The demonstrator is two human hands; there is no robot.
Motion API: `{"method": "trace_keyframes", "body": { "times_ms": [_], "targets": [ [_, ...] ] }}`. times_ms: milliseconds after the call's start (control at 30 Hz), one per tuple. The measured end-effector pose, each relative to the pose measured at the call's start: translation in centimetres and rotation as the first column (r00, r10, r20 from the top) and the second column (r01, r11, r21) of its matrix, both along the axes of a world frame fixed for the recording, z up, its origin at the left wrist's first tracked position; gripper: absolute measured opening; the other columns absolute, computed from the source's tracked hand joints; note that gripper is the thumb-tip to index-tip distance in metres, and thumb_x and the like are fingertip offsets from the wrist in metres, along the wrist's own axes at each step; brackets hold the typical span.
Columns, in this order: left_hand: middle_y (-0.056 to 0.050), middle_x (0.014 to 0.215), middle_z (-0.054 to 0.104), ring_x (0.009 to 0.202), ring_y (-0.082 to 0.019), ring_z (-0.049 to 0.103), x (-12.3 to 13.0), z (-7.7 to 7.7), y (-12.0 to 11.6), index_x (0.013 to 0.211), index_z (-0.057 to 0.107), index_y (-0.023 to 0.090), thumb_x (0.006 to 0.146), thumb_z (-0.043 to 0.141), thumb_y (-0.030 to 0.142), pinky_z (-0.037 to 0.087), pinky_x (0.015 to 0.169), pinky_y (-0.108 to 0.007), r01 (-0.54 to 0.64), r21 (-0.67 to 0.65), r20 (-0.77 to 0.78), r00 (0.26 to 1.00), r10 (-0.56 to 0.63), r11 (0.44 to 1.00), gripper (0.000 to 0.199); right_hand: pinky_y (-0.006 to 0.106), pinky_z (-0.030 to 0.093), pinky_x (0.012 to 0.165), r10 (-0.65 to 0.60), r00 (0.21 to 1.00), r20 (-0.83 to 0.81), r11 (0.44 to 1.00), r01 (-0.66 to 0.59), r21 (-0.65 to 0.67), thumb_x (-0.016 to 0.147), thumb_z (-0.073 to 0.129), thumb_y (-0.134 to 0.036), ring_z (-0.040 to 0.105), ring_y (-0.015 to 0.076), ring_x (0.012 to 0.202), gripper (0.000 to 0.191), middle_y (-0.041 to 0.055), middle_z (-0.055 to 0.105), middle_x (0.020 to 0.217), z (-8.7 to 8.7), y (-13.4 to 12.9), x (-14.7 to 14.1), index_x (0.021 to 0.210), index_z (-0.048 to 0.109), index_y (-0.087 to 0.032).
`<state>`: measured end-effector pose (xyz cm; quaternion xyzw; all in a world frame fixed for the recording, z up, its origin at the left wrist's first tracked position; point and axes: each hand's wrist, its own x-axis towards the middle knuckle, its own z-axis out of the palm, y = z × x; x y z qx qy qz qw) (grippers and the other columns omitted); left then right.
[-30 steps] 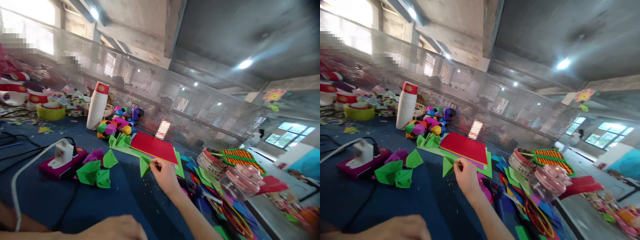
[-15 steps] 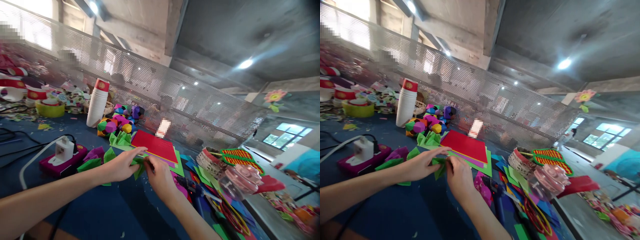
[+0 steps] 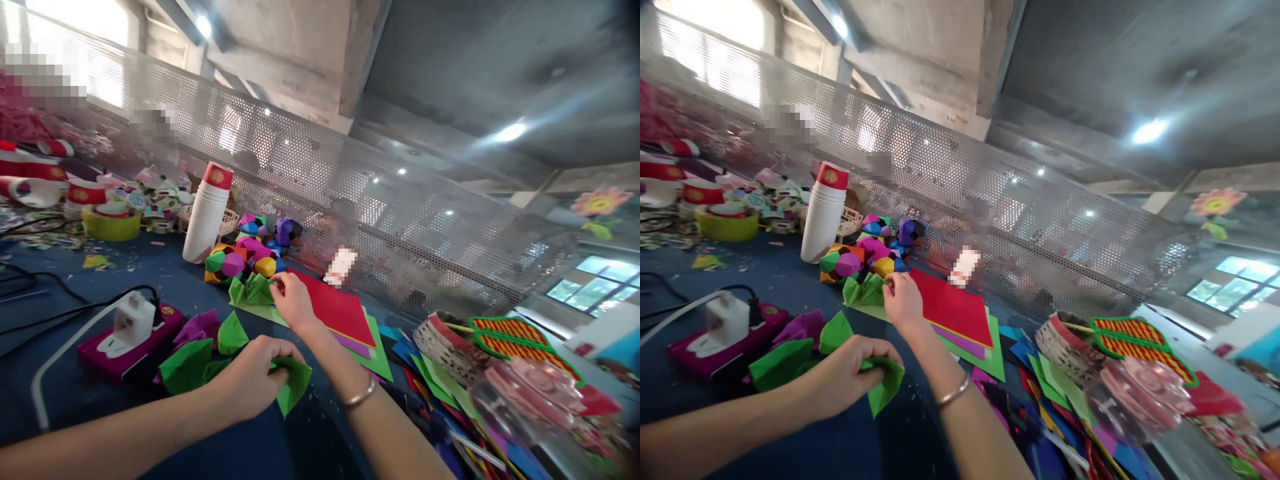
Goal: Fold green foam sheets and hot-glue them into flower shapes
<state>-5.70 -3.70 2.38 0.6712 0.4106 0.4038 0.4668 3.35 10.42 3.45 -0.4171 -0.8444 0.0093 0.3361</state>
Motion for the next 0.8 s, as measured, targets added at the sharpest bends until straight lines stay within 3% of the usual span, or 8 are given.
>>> {"method": "trace_keyframes", "body": {
  "times_ms": [167,333,467,633,733,800],
  "targets": [
    [-0.002,0.081,0.072,0.078,-0.017,0.064,0.0,0.0,0.2,0.087,0.071,0.015,0.069,0.046,0.013,0.047,0.072,-0.026,0.021,-0.018,0.072,0.997,-0.02,1.0,0.03,0.03,0.046,0.082,-0.076,0.972,0.22,0.989,0.045,0.142,0.084,0.06,-0.019,0.055,0.021,0.097,0.017,0.0063,0.058,0.103,-0.9,1.4,-2.3,0.1,0.063,-0.022],
    [-0.002,0.08,0.072,0.075,-0.017,0.064,0.0,0.2,0.4,0.088,0.071,0.014,0.069,0.05,0.014,0.047,0.07,-0.026,-0.004,-0.044,0.089,0.996,0.007,0.999,0.029,0.029,0.045,0.081,-0.092,0.959,0.269,0.98,0.039,0.195,0.086,0.056,-0.016,0.053,0.0202,0.097,0.009,0.0058,0.057,0.1,-0.7,0.3,-1.4,0.09,0.062,-0.021],
    [-0.002,0.078,0.073,0.076,-0.017,0.065,0.1,0.5,0.3,0.083,0.072,0.014,0.066,0.056,0.015,0.05,0.074,-0.027,-0.019,-0.07,0.162,0.986,0.031,0.997,0.024,0.029,0.044,0.079,-0.121,0.984,0.132,0.982,0.099,0.162,0.089,0.05,-0.017,0.056,0.0192,0.092,0.009,0.0058,0.061,0.095,1.5,-2.2,1.3,0.093,0.058,-0.02],
    [-0.001,0.069,0.072,0.062,-0.016,0.066,0.3,1.0,-0.1,0.091,0.073,0.014,0.063,0.06,0.016,0.052,0.06,-0.027,0.0,-0.314,0.23,0.97,0.076,0.95,0.031,0.029,0.045,0.068,-0.165,0.974,-0.154,0.984,0.174,0.048,0.088,0.048,-0.023,0.063,0.0185,0.075,0.013,0.0044,0.067,0.082,4.3,-6.9,6.5,0.096,0.057,-0.018],
    [-0.003,0.074,0.074,0.067,-0.017,0.068,0.4,1.0,-0.2,0.092,0.072,0.013,0.062,0.062,0.017,0.055,0.067,-0.029,0.05,-0.322,0.315,0.947,0.058,0.945,0.032,0.027,0.048,0.065,-0.121,0.929,-0.35,0.992,0.098,-0.083,0.086,0.05,-0.029,0.065,0.0176,0.072,0.015,0.0049,0.067,0.079,4.5,-10.6,8.7,0.093,0.057,-0.017],
    [-0.004,0.073,0.074,0.069,-0.017,0.069,0.4,0.9,-0.3,0.089,0.071,0.012,0.061,0.064,0.016,0.055,0.07,-0.03,0.052,-0.288,0.333,0.941,0.049,0.956,0.029,0.026,0.05,0.064,-0.078,0.898,-0.433,0.987,0.007,-0.163,0.085,0.052,-0.032,0.065,0.0166,0.07,0.017,0.0048,0.067,0.079,3.7,-13.0,9.2,0.09,0.057,-0.017]
  ]
}}
